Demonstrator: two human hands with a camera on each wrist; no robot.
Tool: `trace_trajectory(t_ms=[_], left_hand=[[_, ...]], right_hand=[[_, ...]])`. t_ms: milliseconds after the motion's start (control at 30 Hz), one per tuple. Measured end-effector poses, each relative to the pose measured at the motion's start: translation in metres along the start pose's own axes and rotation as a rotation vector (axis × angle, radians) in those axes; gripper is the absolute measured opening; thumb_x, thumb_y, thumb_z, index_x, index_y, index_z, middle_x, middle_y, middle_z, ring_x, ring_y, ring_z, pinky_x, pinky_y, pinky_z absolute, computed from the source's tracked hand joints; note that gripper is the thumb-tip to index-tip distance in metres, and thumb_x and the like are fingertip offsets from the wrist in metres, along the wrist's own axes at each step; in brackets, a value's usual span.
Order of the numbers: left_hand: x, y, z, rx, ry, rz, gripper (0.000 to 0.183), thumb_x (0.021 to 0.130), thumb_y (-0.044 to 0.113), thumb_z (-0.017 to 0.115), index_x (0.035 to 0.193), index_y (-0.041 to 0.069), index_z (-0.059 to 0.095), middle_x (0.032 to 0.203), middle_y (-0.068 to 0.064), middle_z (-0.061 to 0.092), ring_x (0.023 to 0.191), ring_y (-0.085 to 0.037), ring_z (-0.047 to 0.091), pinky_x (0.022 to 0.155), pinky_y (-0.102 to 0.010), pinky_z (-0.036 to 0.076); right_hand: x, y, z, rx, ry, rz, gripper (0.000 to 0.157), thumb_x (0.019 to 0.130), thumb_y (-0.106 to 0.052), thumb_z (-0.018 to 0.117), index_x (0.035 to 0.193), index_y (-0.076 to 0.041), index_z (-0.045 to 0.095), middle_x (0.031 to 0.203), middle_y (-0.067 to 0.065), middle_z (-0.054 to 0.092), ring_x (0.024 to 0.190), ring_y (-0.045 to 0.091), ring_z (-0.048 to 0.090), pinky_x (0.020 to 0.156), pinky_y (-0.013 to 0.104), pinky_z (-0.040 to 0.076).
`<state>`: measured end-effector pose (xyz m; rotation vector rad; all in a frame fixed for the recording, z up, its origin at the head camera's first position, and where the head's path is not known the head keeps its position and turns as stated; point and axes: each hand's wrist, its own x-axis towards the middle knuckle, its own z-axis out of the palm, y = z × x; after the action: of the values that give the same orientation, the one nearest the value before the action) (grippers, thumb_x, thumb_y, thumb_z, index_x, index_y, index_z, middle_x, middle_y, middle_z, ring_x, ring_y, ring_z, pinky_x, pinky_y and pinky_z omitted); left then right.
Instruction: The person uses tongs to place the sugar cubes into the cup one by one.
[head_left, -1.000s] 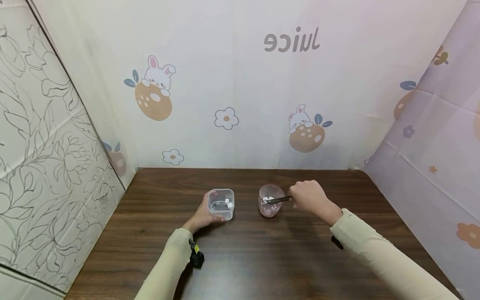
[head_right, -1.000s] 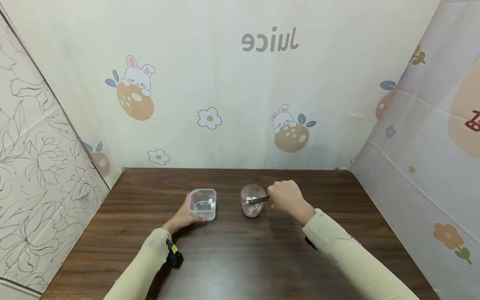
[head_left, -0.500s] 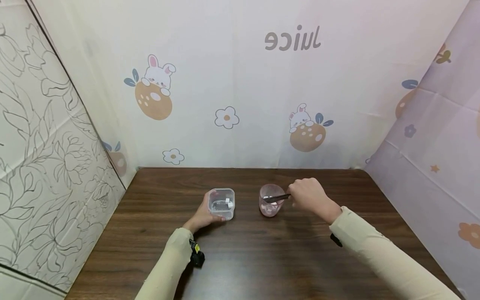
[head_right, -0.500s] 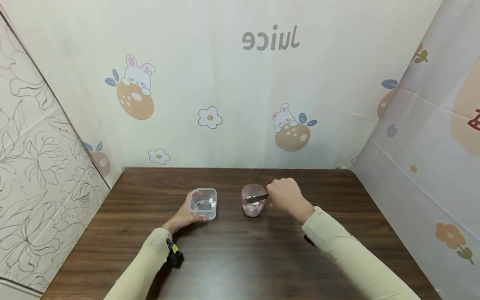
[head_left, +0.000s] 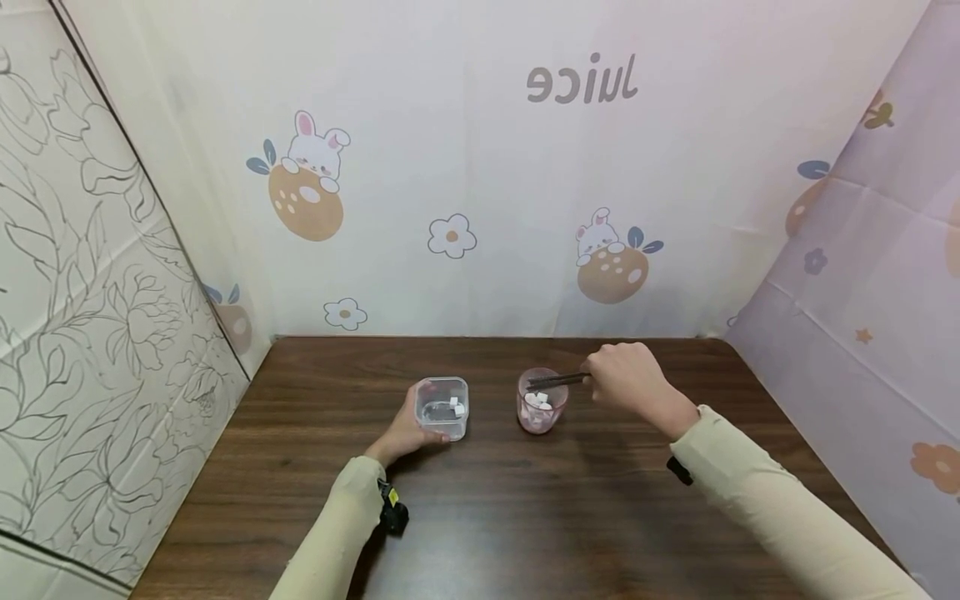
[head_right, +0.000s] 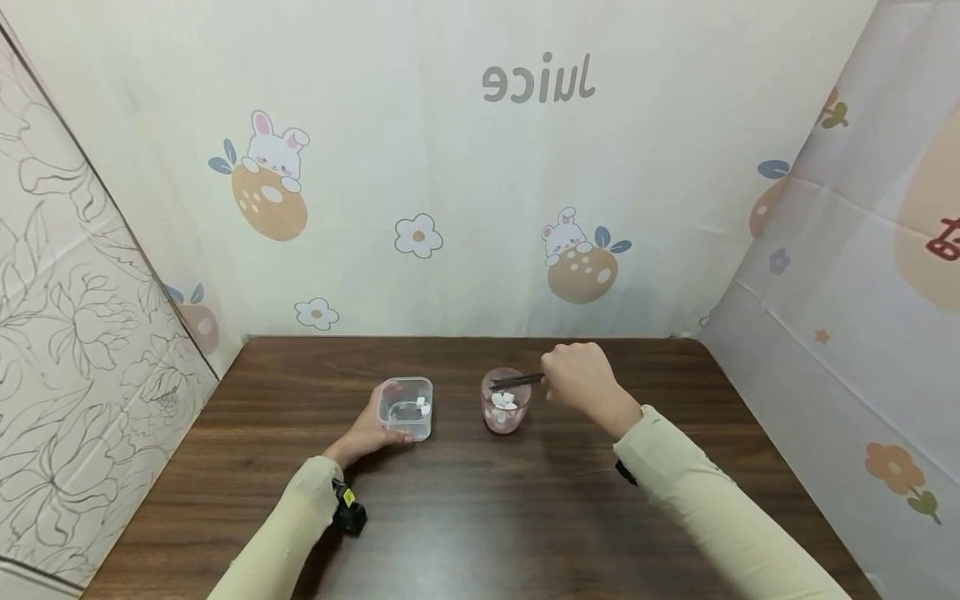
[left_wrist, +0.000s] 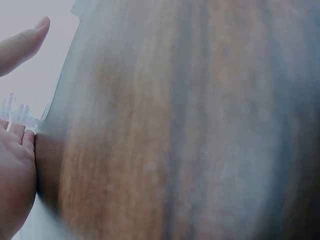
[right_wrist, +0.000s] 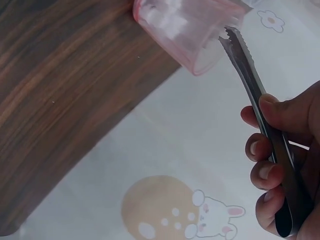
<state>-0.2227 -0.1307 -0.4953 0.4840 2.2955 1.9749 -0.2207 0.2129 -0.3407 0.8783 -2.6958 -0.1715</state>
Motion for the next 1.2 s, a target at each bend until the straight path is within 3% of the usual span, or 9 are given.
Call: trace_trajectory(t_ms=[300, 400, 567, 700, 867, 1000, 1100, 1200], left_hand=[[0.010, -0.033, 0.002, -0.006, 0.050, -0.005, 0.106, 0.054, -0.016, 0.082, 0.142, -0.002, 0.025, 0.136, -0.028, 0.039, 0.122, -0.043, 0.039, 0.106, -0.053, 0.024], [0.009, -0.030, 0.002, -0.002, 0.050, -0.005, 0.106, 0.053, -0.015, 0.083, 0.141, -0.003, 0.026, 0.136, -0.028, 0.039, 0.122, -0.043, 0.039, 0.106, -0.053, 0.024], [0.002, -0.008, 0.001, -0.004, 0.023, 0.004, 0.102, 0.056, -0.016, 0.081, 0.140, -0.010, 0.023, 0.135, -0.034, 0.037, 0.122, -0.050, 0.035, 0.105, -0.058, 0.021], [-0.001, -0.002, 0.001, 0.009, 0.023, -0.002, 0.101, 0.057, -0.015, 0.081, 0.139, -0.010, 0.024, 0.135, -0.035, 0.037, 0.123, -0.049, 0.035, 0.105, -0.058, 0.021], [0.005, -0.022, 0.001, 0.033, 0.047, -0.006, 0.104, 0.055, -0.013, 0.083, 0.141, -0.004, 0.025, 0.137, -0.029, 0.039, 0.125, -0.044, 0.037, 0.107, -0.055, 0.021], [0.009, -0.033, 0.001, 0.041, 0.052, -0.013, 0.106, 0.054, -0.011, 0.084, 0.142, 0.001, 0.026, 0.139, -0.025, 0.039, 0.127, -0.040, 0.037, 0.108, -0.052, 0.021], [0.010, -0.035, 0.000, 0.026, 0.049, -0.005, 0.106, 0.053, -0.010, 0.085, 0.141, 0.001, 0.027, 0.139, -0.026, 0.040, 0.127, -0.040, 0.037, 0.108, -0.053, 0.021], [0.010, -0.034, 0.001, 0.028, 0.046, -0.006, 0.106, 0.053, -0.011, 0.084, 0.141, 0.000, 0.026, 0.138, -0.026, 0.040, 0.126, -0.041, 0.038, 0.108, -0.053, 0.021]], right_hand=[[0.011, -0.007, -0.008, -0.010, 0.009, -0.003, 0.029, 0.076, -0.014, 0.075, 0.055, -0.019, 0.055, 0.046, -0.006, 0.037, 0.044, 0.012, 0.029, 0.038, 0.029, 0.024], [0.016, -0.013, -0.009, -0.013, 0.028, -0.019, 0.029, 0.075, -0.012, 0.074, 0.054, -0.018, 0.055, 0.046, -0.005, 0.038, 0.043, 0.013, 0.031, 0.037, 0.031, 0.028], [0.028, -0.027, -0.011, -0.022, 0.046, -0.056, 0.021, 0.073, -0.011, 0.072, 0.058, -0.018, 0.060, 0.048, -0.005, 0.043, 0.042, 0.014, 0.036, 0.035, 0.034, 0.033], [0.039, -0.039, -0.011, -0.028, 0.057, -0.095, 0.032, 0.073, -0.011, 0.072, 0.053, -0.018, 0.048, 0.048, -0.006, 0.034, 0.045, 0.012, 0.029, 0.037, 0.031, 0.029], [0.053, -0.054, -0.008, -0.034, 0.072, -0.136, 0.046, 0.071, -0.010, 0.070, 0.052, -0.019, 0.029, 0.052, -0.007, 0.020, 0.050, 0.011, 0.019, 0.041, 0.029, 0.019], [0.064, -0.065, -0.004, -0.058, 0.097, -0.174, 0.052, 0.069, -0.009, 0.070, 0.054, -0.020, 0.022, 0.053, -0.007, 0.014, 0.050, 0.011, 0.016, 0.041, 0.028, 0.017], [0.071, -0.072, 0.001, -0.088, 0.091, -0.193, 0.049, 0.067, -0.008, 0.069, 0.052, -0.020, 0.024, 0.052, -0.007, 0.016, 0.049, 0.011, 0.017, 0.040, 0.027, 0.017], [0.076, -0.078, 0.006, -0.112, 0.054, -0.194, 0.036, 0.069, -0.012, 0.071, 0.050, -0.018, 0.041, 0.049, -0.007, 0.027, 0.048, 0.011, 0.022, 0.038, 0.027, 0.022]])
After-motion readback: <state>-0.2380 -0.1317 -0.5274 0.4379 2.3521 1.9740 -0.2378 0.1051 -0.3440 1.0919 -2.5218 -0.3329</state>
